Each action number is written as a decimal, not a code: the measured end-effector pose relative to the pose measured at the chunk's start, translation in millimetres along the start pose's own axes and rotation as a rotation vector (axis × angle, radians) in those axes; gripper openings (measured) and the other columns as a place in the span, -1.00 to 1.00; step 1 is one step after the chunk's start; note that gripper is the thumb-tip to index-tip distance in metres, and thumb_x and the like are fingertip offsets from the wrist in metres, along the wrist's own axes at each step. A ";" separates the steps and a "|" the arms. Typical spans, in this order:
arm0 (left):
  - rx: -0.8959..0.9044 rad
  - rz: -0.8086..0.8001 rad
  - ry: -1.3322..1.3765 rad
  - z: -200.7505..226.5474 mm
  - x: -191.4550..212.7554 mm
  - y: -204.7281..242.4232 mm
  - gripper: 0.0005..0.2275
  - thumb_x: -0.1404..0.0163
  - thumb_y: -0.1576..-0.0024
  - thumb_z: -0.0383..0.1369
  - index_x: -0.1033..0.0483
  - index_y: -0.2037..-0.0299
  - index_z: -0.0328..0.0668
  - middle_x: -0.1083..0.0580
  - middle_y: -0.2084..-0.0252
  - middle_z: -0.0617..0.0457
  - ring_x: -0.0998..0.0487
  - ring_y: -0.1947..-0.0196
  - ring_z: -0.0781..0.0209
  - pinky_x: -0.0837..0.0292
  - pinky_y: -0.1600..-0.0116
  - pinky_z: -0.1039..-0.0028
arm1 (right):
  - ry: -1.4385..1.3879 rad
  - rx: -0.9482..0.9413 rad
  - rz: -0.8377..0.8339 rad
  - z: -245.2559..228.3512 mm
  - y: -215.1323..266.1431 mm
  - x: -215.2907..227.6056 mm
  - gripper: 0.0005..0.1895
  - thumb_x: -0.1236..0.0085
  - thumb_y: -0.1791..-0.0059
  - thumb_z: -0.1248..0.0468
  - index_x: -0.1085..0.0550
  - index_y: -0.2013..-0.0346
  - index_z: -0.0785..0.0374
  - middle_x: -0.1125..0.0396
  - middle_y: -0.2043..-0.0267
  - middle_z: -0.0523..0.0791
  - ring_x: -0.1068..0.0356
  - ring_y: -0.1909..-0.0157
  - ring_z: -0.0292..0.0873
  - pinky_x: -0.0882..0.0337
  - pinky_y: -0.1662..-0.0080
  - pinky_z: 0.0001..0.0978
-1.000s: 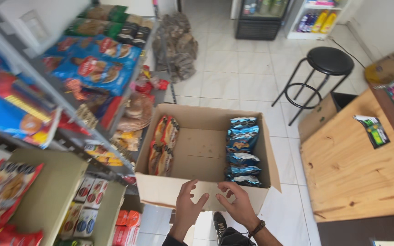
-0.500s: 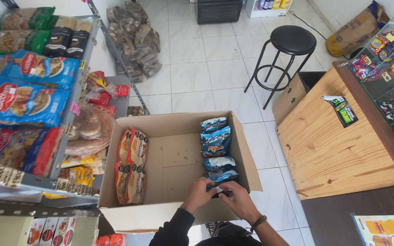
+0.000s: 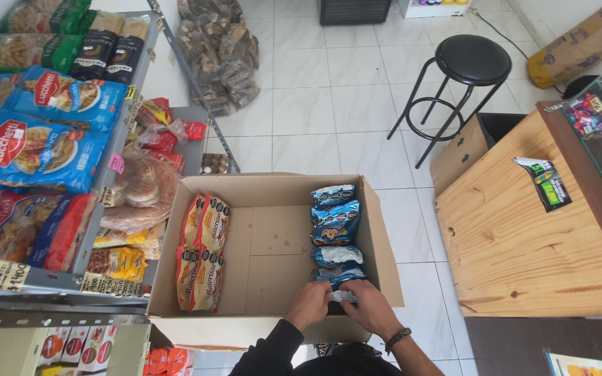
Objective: The person takes snack bags and cookie packages out of a large cardboard box and places them onto shelves, arranging them neatly beside existing inventory.
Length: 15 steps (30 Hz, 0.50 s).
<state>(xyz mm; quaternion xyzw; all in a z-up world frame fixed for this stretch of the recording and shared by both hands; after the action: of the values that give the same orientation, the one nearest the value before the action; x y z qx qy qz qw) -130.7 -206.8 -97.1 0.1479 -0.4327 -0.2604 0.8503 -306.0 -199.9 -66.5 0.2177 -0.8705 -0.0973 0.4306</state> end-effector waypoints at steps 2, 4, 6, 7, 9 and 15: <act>-0.038 0.064 0.122 9.2 15.7 11.2 -0.88 -0.04 -0.53 -0.34 -0.57 0.06 -0.10 -0.64 -0.05 -0.09 -0.65 -0.03 -0.16 -0.53 -0.02 0.01 | 0.152 0.152 0.045 -9.3 -5.2 6.3 -0.57 -0.45 -0.09 0.06 -0.65 -0.25 -0.02 -0.63 -0.28 -0.16 -0.52 -0.26 0.03 -0.54 -0.21 0.00; -0.076 0.107 0.142 13.0 32.9 21.7 -0.86 -0.02 -0.53 -0.34 -0.54 0.11 -0.09 -0.62 0.02 -0.07 -0.63 0.04 -0.12 -0.49 0.04 0.02 | 0.169 0.213 0.039 -20.4 -2.8 20.5 -0.63 -0.45 -0.10 0.05 -0.67 -0.19 -0.03 -0.64 -0.20 -0.17 -0.53 -0.22 0.03 -0.52 -0.16 0.01; -0.113 0.157 0.163 19.9 59.1 38.6 -0.83 -0.01 -0.53 -0.34 -0.52 0.16 -0.07 -0.60 0.10 -0.04 -0.61 0.11 -0.08 -0.45 0.11 0.04 | 0.190 0.280 0.031 -32.5 -2.9 33.0 -0.68 -0.45 -0.10 0.04 -0.69 -0.13 -0.04 -0.64 -0.13 -0.18 -0.53 -0.18 0.03 -0.51 -0.11 0.02; -0.120 0.152 0.198 26.0 73.8 50.3 -0.83 0.01 -0.54 -0.33 -0.52 0.14 -0.08 -0.60 0.10 -0.06 -0.61 0.11 -0.07 -0.43 0.10 0.05 | 0.172 0.348 0.065 -40.5 -1.9 42.1 -0.67 -0.48 -0.07 0.03 -0.70 -0.11 -0.06 -0.64 -0.13 -0.19 -0.54 -0.19 0.02 -0.52 -0.12 0.00; -0.115 0.169 0.239 31.2 98.5 72.0 -0.82 0.03 -0.55 -0.31 -0.52 0.13 -0.10 -0.61 0.10 -0.07 -0.60 0.11 -0.07 -0.42 0.08 0.05 | 0.159 0.438 0.089 -60.8 3.7 56.3 -0.66 -0.52 -0.05 0.01 -0.71 -0.09 -0.07 -0.65 -0.14 -0.20 -0.56 -0.19 0.01 -0.53 -0.14 -0.02; -0.228 0.384 0.397 27.7 155.9 139.5 -0.80 0.09 -0.50 -0.22 -0.49 0.14 -0.05 -0.52 0.24 0.05 -0.53 0.20 0.05 -0.35 0.06 0.16 | -0.295 0.658 0.211 -128.9 15.6 84.4 -0.85 -0.49 -0.03 0.31 -0.82 0.11 0.12 -0.76 -0.09 -0.12 -0.76 -0.13 -0.11 -0.66 -0.22 -0.24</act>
<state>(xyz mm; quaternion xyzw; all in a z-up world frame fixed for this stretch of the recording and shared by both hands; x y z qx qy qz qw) -32.9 -182.1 88.3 0.0151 -0.2462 -0.1076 0.9631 -253.6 -222.8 77.5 0.2373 -0.9254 0.2020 0.2155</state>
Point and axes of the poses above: each hand's wrist, its own y-axis away from the middle knuckle, its own x-axis out of the back of the hand, z = x × y, the point moved 7 cm from there along -y, towards the middle knuckle
